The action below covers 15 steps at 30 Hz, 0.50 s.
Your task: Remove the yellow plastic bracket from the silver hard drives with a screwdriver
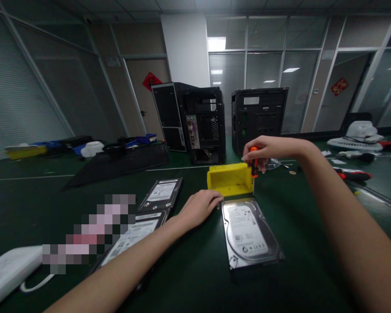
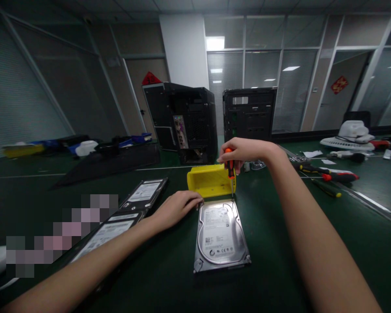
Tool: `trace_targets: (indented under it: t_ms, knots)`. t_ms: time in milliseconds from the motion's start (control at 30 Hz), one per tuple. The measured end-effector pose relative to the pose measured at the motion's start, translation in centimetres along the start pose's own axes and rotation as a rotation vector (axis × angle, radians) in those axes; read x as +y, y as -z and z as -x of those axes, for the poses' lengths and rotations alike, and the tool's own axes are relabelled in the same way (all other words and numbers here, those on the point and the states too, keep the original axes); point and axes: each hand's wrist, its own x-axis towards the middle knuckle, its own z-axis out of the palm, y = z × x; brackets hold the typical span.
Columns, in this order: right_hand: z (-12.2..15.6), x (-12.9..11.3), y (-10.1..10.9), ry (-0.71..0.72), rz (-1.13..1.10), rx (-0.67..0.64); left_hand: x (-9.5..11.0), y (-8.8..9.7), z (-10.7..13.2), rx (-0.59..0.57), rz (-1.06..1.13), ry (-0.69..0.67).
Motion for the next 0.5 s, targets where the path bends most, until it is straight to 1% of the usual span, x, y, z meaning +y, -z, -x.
trace_targets:
  t_ms: [100,300,400,500]
  knots:
    - [0.0,-0.09,-0.08,-0.026,-0.023,0.006,0.1,0.02,0.05,-0.003,0.002,0.008]
    - [0.26,-0.58,-0.25,-0.129,-0.141,0.005,0.15,-0.12,0.12,0.007,-0.003,0.003]
    - [0.3,-0.62,-0.22,-0.111,-0.127,0.038,0.07,-0.2,0.07,0.014,-0.012,-0.001]
    - [0.11,-0.34,-0.08,-0.073,-0.109,0.036,-0.02,-0.24,0.03,0.011,-0.013,-0.003]
